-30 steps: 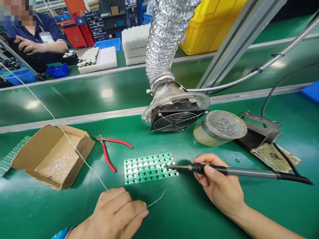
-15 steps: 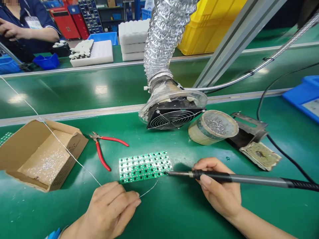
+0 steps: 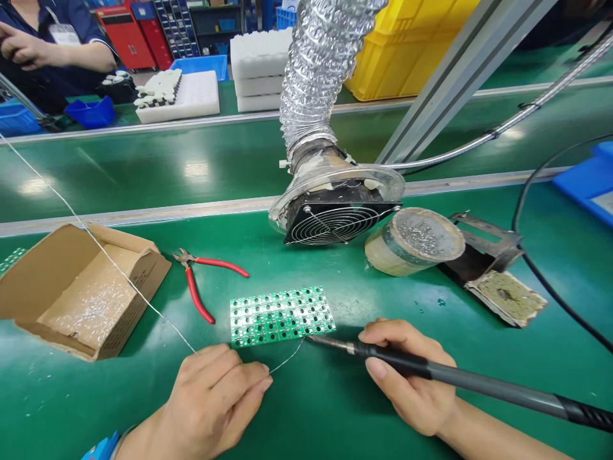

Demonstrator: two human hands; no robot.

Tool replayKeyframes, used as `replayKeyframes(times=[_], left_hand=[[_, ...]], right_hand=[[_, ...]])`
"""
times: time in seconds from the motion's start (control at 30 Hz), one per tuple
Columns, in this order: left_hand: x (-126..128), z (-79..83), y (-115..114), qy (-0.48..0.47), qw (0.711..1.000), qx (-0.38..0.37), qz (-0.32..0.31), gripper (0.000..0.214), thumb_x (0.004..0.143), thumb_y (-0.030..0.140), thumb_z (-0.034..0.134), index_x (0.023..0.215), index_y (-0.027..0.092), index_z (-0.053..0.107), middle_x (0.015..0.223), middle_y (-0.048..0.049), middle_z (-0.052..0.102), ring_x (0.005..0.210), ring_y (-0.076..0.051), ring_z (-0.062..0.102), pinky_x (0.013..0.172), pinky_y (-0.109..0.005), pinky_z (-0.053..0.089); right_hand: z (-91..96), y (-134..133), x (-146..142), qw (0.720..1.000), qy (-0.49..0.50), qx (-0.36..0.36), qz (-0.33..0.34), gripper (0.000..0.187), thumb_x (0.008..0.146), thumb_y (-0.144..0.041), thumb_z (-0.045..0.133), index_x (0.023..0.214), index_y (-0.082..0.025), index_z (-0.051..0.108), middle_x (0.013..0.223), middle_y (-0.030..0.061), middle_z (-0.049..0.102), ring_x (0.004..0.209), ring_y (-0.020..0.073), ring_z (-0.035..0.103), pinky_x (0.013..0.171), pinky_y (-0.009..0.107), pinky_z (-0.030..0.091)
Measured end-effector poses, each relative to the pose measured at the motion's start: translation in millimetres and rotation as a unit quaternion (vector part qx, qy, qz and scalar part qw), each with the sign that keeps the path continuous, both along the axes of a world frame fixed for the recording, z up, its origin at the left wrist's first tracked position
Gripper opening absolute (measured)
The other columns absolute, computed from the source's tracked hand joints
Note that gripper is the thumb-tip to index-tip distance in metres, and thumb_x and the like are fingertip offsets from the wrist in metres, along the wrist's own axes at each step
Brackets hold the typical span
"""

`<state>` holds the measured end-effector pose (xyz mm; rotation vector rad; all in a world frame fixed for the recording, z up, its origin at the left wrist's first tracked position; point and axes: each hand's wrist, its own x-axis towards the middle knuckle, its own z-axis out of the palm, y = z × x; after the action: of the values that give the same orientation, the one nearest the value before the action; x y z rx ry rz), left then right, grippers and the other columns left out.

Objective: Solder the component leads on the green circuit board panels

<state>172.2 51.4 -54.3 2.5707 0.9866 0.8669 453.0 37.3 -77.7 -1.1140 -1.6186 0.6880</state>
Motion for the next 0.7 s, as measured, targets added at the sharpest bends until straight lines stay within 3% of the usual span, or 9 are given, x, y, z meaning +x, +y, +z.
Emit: replayKeyframes(times=[0.23,0.47,0.7], left_hand=[[1.0,1.9,0.9,-0.001,1.0,-0.003,0.004,0.013,0.087,0.011,0.06,0.097,0.019,0.061,0.063,0.0024,0.061,0.053,-0.011,0.048,0.05,-0.026,0.037],[-0.4,1.2,-1.6,-0.004,1.0,-0.004,-0.001,0.015,0.085,0.009,0.061,0.097,0.018,0.06,0.065,0.0017,0.063,0.053,-0.011,0.048,0.049,-0.027,0.037],[-2.0,0.4,-0.5,-0.011,1.0,-0.016,0.002,0.016,0.085,0.009,0.062,0.098,0.018,0.06,0.069,0.0015,0.065,0.055,-0.011,0.049,0.05,-0.027,0.039]], right_hand=[[-7.1,-0.2,2.2,0.999,0.023,-0.024,-0.007,0.017,0.081,-0.019,0.062,0.096,-0.024,0.062,0.057,-0.0014,0.055,0.046,0.0143,0.048,0.044,0.027,0.039],[-7.1,-1.1,-9.6,0.978,0.177,-0.102,-0.049,0.015,0.088,-0.034,0.063,0.099,-0.024,0.067,0.059,-0.0007,0.055,0.044,0.0115,0.043,0.038,0.023,0.031],[-6.5,2.6,-13.0,0.971,0.204,-0.11,-0.061,0.016,0.087,-0.036,0.065,0.096,-0.023,0.069,0.061,-0.0003,0.056,0.047,0.0106,0.044,0.04,0.022,0.031]])
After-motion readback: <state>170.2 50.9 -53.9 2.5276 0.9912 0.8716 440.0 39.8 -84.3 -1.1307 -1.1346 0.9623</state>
